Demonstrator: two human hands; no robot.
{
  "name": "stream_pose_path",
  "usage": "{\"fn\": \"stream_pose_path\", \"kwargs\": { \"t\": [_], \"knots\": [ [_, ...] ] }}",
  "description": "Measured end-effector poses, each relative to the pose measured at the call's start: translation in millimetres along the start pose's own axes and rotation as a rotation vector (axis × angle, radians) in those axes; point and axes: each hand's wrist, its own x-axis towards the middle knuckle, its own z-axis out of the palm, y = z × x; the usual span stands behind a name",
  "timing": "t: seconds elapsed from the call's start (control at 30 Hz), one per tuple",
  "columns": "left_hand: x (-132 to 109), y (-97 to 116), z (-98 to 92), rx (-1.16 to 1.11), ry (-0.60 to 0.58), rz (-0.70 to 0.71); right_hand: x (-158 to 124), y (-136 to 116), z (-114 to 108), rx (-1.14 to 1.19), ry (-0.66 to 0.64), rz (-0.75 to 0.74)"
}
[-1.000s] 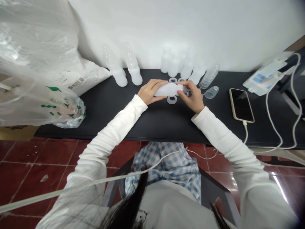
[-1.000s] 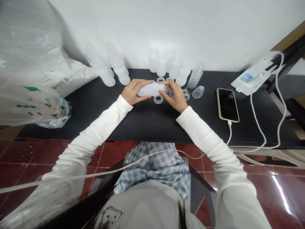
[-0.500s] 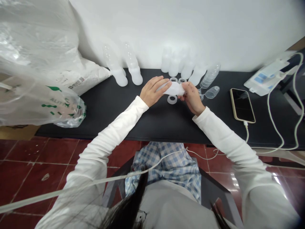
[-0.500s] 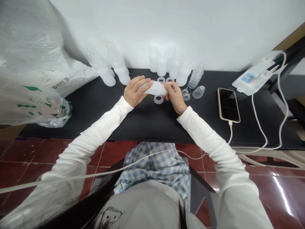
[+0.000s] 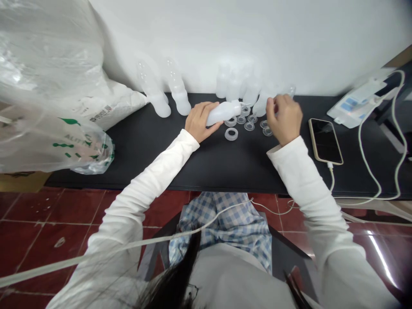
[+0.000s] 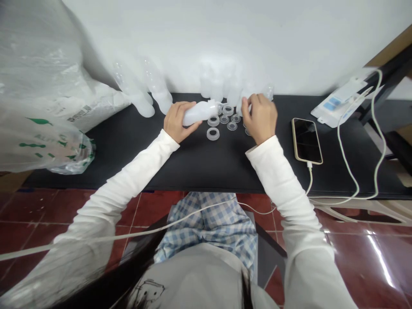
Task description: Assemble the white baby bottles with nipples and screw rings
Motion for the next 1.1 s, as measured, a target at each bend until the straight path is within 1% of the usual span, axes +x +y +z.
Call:
{"fn": "stream_pose_path", "kwargs": {
  "t": [0.07,0.13,0.17,0.23,0.3,0.33,0.43,0.5,0.53,0.6,0.63,0.67,0.73,0.8,0.9,1.0,1.1],
  "knots": [
    [0.1,-3.3,1.4,-0.001,0.015,-0.035,6.7,7.5,-11.8,-0.128,-0.05,0.148],
    [0.0,-6.3,3.6,-0.003,0.025,-0.055,9.2,13.1,-22.7,-0.192,-0.121,0.332],
    [-0.2,-7.8,5.0,-0.004,0.032,-0.061,8.8,16.2,-26.5,-0.217,-0.15,0.396],
    [-0.9,-11.2,8.2,-0.011,0.05,-0.063,5.4,25.6,-28.0,-0.261,-0.212,0.46],
    [-1.7,-15.1,11.7,-0.027,0.063,-0.058,0.4,41.6,-21.1,-0.258,-0.324,0.46],
    [-2.2,-17.1,13.3,-0.039,0.062,-0.056,-1.9,51.7,-15.5,-0.228,-0.337,0.446],
    [-3.3,-23.1,17.0,-0.084,0.031,-0.05,-6.1,82.3,-1.0,-0.097,-0.216,0.321],
    [-3.9,-26.4,18.8,-0.111,0.015,-0.041,-5.7,93.3,-0.4,-0.102,-0.156,0.293],
    [-4.2,-27.9,19.6,-0.123,0.013,-0.034,-4.5,94.0,-3.4,-0.109,-0.118,0.284],
    [-4.8,-30.4,21.1,-0.147,0.02,-0.021,-1.2,85.6,-13.6,-0.077,-0.03,0.241],
    [-5.2,-31.3,21.8,-0.158,0.026,-0.018,0.5,77.4,-19.1,-0.01,0.017,0.182],
    [-5.5,-32.0,22.4,-0.169,0.032,-0.018,1.9,67.4,-23.6,0.061,0.036,0.116],
    [-6.2,-32.5,23.2,-0.188,0.047,-0.02,3.0,45.4,-26.7,0.146,0.003,0.004],
    [-6.5,-31.7,23.0,-0.199,0.06,-0.016,1.3,25.6,-20.4,0.234,-0.051,-0.144],
    [-6.0,-29.0,21.3,-0.202,0.066,0.007,-5.1,6.7,0.4,0.346,-0.129,-0.361],
    [-4.2,-25.7,18.4,-0.193,0.055,0.03,-10.4,-0.4,19.1,0.39,-0.155,-0.476],
    [-1.6,-21.7,14.7,-0.179,0.025,0.049,-11.8,-1.9,27.2,0.403,-0.141,-0.528]
  ]
}}
